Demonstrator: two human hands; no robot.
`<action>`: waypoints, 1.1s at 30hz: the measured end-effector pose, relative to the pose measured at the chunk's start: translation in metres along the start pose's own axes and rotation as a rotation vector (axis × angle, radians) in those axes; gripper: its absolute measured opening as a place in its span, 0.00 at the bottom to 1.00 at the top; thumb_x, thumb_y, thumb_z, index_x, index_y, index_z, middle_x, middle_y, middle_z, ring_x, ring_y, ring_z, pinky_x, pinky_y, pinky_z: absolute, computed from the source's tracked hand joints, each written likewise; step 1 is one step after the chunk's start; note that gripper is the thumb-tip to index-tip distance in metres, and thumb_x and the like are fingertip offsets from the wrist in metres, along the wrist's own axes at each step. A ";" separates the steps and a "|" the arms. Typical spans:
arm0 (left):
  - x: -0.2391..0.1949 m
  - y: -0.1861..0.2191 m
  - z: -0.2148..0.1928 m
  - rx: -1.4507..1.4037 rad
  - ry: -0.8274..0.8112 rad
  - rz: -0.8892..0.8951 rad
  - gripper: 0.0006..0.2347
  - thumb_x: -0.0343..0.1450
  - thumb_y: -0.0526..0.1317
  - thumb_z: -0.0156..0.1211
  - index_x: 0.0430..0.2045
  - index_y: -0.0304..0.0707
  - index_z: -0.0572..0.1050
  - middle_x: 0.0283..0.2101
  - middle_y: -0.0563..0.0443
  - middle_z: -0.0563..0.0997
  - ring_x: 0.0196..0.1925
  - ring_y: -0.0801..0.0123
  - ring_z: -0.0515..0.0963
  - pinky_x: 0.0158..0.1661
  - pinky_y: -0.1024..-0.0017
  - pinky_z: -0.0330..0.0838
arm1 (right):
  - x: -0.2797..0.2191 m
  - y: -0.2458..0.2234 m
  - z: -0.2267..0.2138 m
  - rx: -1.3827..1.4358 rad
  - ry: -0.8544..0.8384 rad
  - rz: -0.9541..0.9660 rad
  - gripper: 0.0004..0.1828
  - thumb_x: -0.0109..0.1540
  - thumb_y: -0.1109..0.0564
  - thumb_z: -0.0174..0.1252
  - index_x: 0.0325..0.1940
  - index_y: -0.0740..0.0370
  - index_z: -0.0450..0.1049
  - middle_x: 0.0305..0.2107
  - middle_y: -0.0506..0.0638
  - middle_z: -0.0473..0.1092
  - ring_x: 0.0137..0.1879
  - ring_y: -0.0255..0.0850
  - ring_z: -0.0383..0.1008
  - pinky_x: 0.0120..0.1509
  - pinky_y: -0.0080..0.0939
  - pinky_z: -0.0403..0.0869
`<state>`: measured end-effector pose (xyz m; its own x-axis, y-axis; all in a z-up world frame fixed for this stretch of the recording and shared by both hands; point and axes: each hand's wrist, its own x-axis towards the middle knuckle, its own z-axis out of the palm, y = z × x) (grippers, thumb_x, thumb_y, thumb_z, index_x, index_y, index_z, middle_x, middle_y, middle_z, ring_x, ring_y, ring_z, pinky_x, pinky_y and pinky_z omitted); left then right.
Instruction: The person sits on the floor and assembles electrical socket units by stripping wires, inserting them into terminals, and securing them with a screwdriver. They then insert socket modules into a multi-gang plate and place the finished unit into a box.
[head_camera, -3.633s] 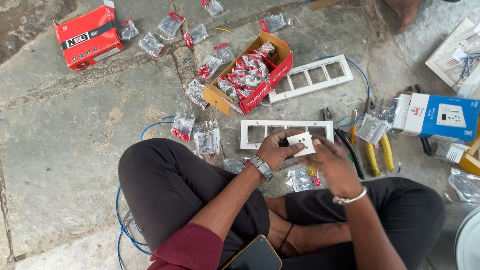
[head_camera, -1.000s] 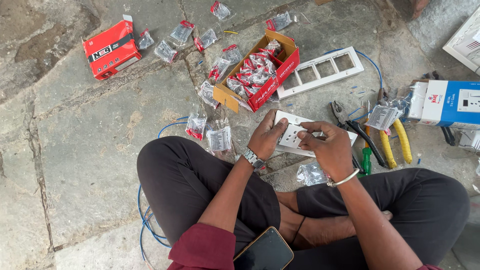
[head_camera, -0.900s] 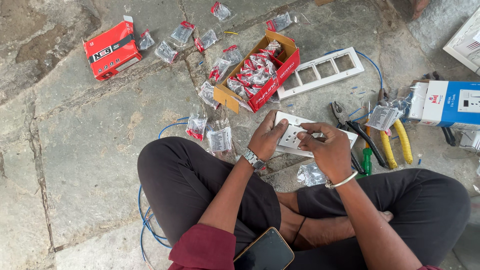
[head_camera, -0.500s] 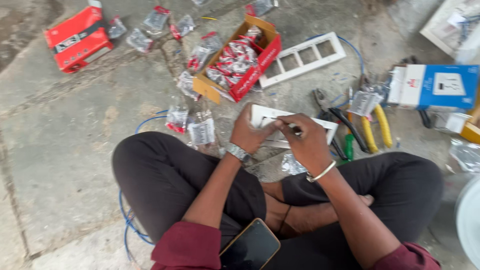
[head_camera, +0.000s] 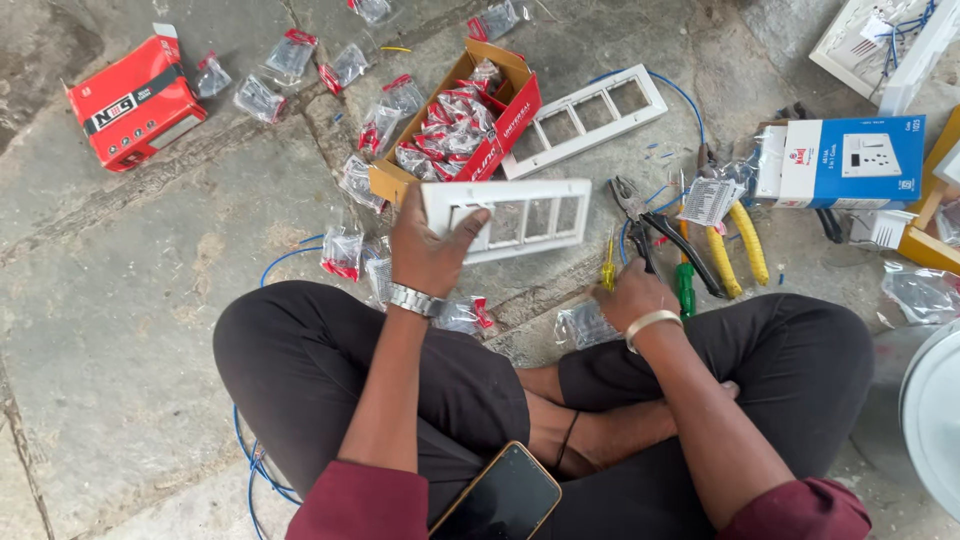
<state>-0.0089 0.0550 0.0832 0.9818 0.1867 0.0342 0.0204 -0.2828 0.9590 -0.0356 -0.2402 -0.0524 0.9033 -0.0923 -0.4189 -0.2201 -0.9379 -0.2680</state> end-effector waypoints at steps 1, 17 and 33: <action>0.000 -0.003 0.002 -0.014 -0.020 0.039 0.26 0.66 0.44 0.75 0.49 0.25 0.68 0.41 0.44 0.84 0.41 0.70 0.84 0.42 0.72 0.80 | 0.011 0.002 0.006 0.010 -0.012 0.025 0.34 0.59 0.36 0.64 0.51 0.71 0.72 0.42 0.71 0.76 0.50 0.65 0.77 0.56 0.58 0.74; -0.012 0.020 0.022 0.210 -0.431 0.191 0.25 0.63 0.53 0.74 0.47 0.40 0.71 0.36 0.43 0.86 0.40 0.57 0.89 0.39 0.64 0.80 | -0.135 -0.069 -0.166 0.517 0.197 -0.136 0.18 0.62 0.52 0.65 0.54 0.61 0.78 0.31 0.57 0.80 0.31 0.48 0.79 0.38 0.46 0.74; -0.016 0.019 0.025 0.203 -0.431 0.201 0.24 0.63 0.51 0.74 0.46 0.40 0.71 0.37 0.43 0.85 0.40 0.55 0.88 0.38 0.62 0.80 | -0.136 -0.081 -0.158 0.640 0.289 -0.388 0.15 0.58 0.54 0.66 0.48 0.60 0.82 0.36 0.52 0.81 0.39 0.39 0.84 0.43 0.37 0.76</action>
<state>-0.0190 0.0235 0.0935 0.9578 -0.2826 0.0525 -0.1829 -0.4583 0.8698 -0.0828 -0.2040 0.1633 0.9991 0.0358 0.0239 0.0397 -0.5550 -0.8309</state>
